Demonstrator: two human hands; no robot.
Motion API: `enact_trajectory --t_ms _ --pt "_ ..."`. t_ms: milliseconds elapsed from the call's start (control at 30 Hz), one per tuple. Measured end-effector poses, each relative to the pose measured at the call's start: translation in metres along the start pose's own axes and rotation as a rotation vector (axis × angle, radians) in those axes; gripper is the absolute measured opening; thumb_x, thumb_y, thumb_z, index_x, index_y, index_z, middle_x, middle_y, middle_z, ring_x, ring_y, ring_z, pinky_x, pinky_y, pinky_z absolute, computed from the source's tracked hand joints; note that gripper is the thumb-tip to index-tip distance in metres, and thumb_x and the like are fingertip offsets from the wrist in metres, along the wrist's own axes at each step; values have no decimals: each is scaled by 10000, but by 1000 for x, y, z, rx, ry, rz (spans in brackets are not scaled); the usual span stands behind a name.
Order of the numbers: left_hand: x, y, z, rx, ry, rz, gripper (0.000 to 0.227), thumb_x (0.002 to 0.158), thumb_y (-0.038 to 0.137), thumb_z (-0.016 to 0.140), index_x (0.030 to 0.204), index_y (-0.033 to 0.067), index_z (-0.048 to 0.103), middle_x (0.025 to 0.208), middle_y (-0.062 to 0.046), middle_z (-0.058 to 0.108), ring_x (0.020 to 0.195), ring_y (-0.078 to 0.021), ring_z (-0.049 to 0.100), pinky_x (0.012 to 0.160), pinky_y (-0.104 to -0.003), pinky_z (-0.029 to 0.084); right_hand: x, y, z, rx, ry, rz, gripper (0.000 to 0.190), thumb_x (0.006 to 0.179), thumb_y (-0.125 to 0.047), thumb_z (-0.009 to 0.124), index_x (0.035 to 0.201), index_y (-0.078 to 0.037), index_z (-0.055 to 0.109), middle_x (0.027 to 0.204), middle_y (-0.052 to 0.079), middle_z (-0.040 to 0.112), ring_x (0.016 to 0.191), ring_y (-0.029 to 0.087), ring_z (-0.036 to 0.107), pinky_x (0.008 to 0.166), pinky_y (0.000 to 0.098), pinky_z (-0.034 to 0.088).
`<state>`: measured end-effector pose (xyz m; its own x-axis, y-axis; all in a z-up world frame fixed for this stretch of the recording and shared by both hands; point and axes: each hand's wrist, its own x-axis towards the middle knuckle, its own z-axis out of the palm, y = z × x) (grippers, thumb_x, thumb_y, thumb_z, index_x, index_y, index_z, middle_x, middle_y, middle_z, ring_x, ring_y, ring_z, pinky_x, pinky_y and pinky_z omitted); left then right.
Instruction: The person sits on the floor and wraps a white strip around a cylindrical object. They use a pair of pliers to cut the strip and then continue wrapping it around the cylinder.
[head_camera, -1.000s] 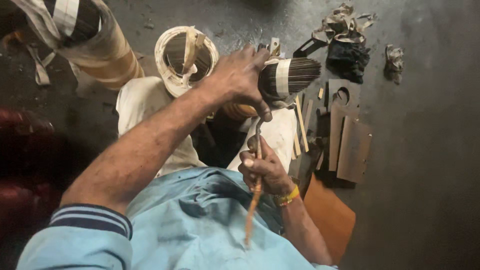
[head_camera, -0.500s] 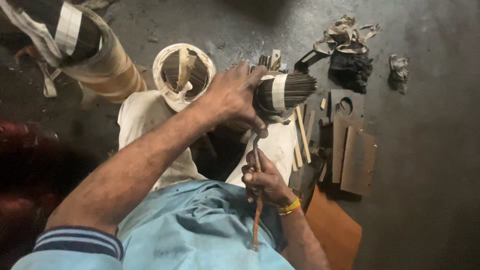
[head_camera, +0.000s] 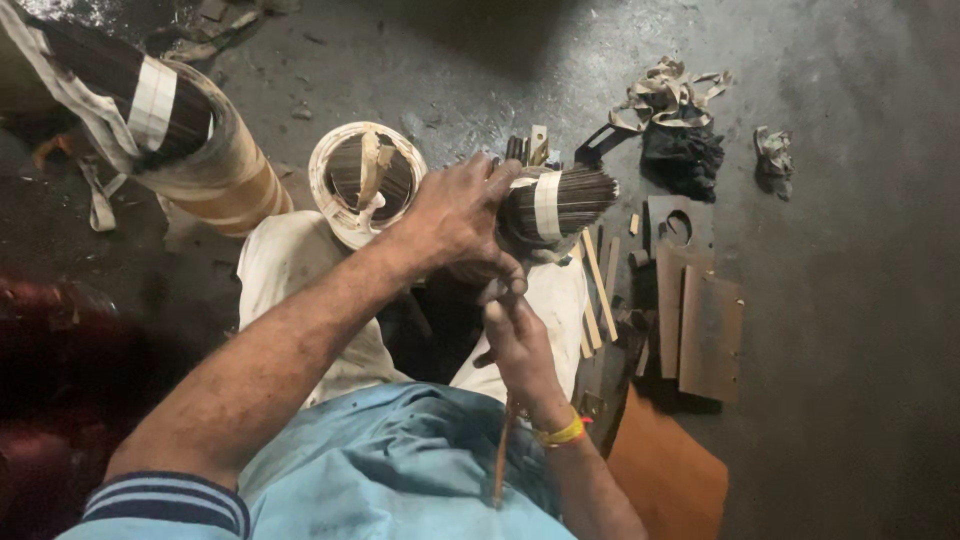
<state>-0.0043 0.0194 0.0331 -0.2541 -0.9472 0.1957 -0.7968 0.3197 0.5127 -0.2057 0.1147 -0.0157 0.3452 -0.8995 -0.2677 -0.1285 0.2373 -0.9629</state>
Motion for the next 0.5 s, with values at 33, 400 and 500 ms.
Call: enact_trajectory --t_ms 33,400,500 --pt "1 2 1 -9 35 20 1270 403 700 949 1402 85 463 1149 -228 583 1012 -424 639 814 -535 543 3 4 -2 -150 14 -54 273 996 -284 597 1141 -53 604 825 7 589 666 69 609 483 275 566" --pt "2 4 -7 -5 -38 -72 1236 385 694 949 1356 90 477 1102 -247 599 973 -433 644 798 -523 544 11 26 4 343 -87 -18 494 1014 -539 520 1037 -47 560 576 -45 344 433 85 360 370 272 387" --pt "-2 1 -5 -9 66 -8 1237 365 696 948 1342 87 497 1072 -226 621 966 -429 649 797 -531 538 13 24 7 405 -126 15 470 1037 -524 510 1008 -56 542 586 -46 333 449 87 352 378 270 377"
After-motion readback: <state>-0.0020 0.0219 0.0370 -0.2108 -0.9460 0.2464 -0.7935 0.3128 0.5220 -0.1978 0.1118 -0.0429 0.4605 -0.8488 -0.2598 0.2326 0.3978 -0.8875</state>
